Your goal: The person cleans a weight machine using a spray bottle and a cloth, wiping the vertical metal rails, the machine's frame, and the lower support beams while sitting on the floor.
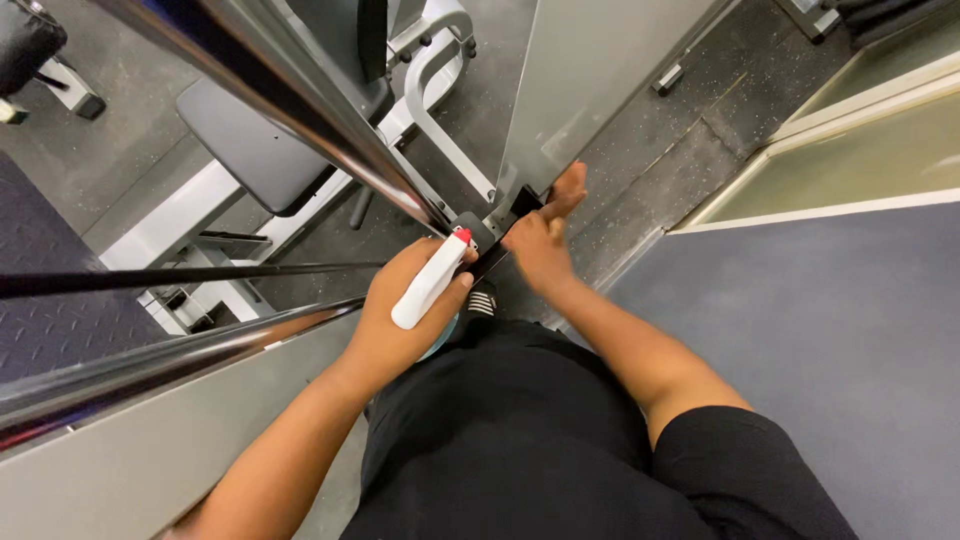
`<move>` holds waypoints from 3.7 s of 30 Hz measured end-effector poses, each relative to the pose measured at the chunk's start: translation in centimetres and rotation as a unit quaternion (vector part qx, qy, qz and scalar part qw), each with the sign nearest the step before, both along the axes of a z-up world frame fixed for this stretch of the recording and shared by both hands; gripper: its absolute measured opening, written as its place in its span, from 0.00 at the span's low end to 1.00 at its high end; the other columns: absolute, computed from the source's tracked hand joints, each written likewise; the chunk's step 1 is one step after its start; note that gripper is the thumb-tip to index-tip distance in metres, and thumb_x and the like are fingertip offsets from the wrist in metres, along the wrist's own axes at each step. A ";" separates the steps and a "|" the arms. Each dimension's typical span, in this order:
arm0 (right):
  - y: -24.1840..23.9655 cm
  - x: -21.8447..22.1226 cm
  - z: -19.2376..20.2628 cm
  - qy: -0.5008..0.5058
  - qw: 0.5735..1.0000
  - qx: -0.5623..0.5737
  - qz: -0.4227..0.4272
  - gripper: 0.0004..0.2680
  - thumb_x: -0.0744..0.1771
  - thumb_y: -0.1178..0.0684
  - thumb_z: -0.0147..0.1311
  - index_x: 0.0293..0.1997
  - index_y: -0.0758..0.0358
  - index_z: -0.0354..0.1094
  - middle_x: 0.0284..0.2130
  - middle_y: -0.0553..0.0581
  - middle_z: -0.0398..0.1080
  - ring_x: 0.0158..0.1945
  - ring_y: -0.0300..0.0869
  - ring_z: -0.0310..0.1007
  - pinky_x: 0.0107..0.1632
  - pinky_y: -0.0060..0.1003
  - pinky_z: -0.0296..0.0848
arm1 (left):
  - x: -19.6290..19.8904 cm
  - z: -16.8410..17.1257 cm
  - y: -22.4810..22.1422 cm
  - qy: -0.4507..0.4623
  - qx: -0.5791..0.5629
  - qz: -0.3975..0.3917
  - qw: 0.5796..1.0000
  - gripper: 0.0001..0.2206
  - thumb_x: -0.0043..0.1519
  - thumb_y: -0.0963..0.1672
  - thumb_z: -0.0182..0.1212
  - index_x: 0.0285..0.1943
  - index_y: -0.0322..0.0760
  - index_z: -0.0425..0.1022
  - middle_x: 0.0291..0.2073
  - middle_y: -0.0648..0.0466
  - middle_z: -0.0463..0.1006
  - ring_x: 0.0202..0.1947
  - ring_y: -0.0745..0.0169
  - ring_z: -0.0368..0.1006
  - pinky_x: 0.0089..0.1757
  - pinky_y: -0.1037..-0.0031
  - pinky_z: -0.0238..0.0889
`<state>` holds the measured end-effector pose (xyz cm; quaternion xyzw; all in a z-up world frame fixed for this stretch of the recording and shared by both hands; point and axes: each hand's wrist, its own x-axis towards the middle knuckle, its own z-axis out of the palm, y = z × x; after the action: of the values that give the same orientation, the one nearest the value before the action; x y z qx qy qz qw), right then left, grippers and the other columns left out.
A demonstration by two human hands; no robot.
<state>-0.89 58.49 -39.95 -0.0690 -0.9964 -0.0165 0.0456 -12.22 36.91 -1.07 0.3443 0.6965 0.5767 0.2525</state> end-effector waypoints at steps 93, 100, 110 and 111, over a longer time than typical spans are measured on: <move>-19.1 -0.1 14.3 -0.149 0.966 -0.183 -0.105 0.06 0.69 0.60 0.50 0.44 0.56 0.74 0.44 0.54 0.72 0.51 0.51 0.76 0.55 0.51 0.76 | 7.4 -4.8 -28.1 0.069 0.087 0.025 0.993 0.09 0.60 0.38 0.63 0.48 0.26 0.80 0.41 0.41 0.83 0.44 0.37 0.80 0.45 0.56 0.71; -25.5 -1.0 7.5 -0.138 0.987 -0.044 -0.076 0.04 0.68 0.57 0.53 0.38 0.57 0.76 0.40 0.63 0.69 0.45 0.66 0.75 0.42 0.53 0.80 | 9.6 -4.8 -33.6 0.104 0.086 0.115 0.984 0.10 0.58 0.38 0.65 0.47 0.25 0.79 0.41 0.39 0.82 0.43 0.38 0.81 0.45 0.56 0.72; -33.4 -0.4 10.7 0.013 0.915 -0.403 -0.032 0.10 0.59 0.64 0.52 0.32 0.48 0.74 0.32 0.47 0.77 0.48 0.46 0.77 0.51 0.40 0.76 | 10.2 -6.2 -36.3 0.117 0.115 0.183 0.969 0.07 0.61 0.38 0.62 0.44 0.23 0.78 0.39 0.37 0.81 0.41 0.35 0.80 0.44 0.56 0.72; -32.1 -0.5 10.3 0.014 0.916 -0.400 -0.030 0.10 0.59 0.64 0.52 0.32 0.48 0.74 0.32 0.47 0.77 0.48 0.46 0.77 0.51 0.40 0.76 | 10.2 -6.2 -36.3 0.118 0.118 0.185 0.968 0.07 0.61 0.38 0.62 0.44 0.23 0.78 0.39 0.37 0.81 0.41 0.35 0.80 0.44 0.56 0.72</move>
<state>-1.39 26.40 -29.64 -0.1113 -0.9164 0.3834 0.0278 -2.03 0.61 -7.29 0.3028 0.7000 0.6466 0.0148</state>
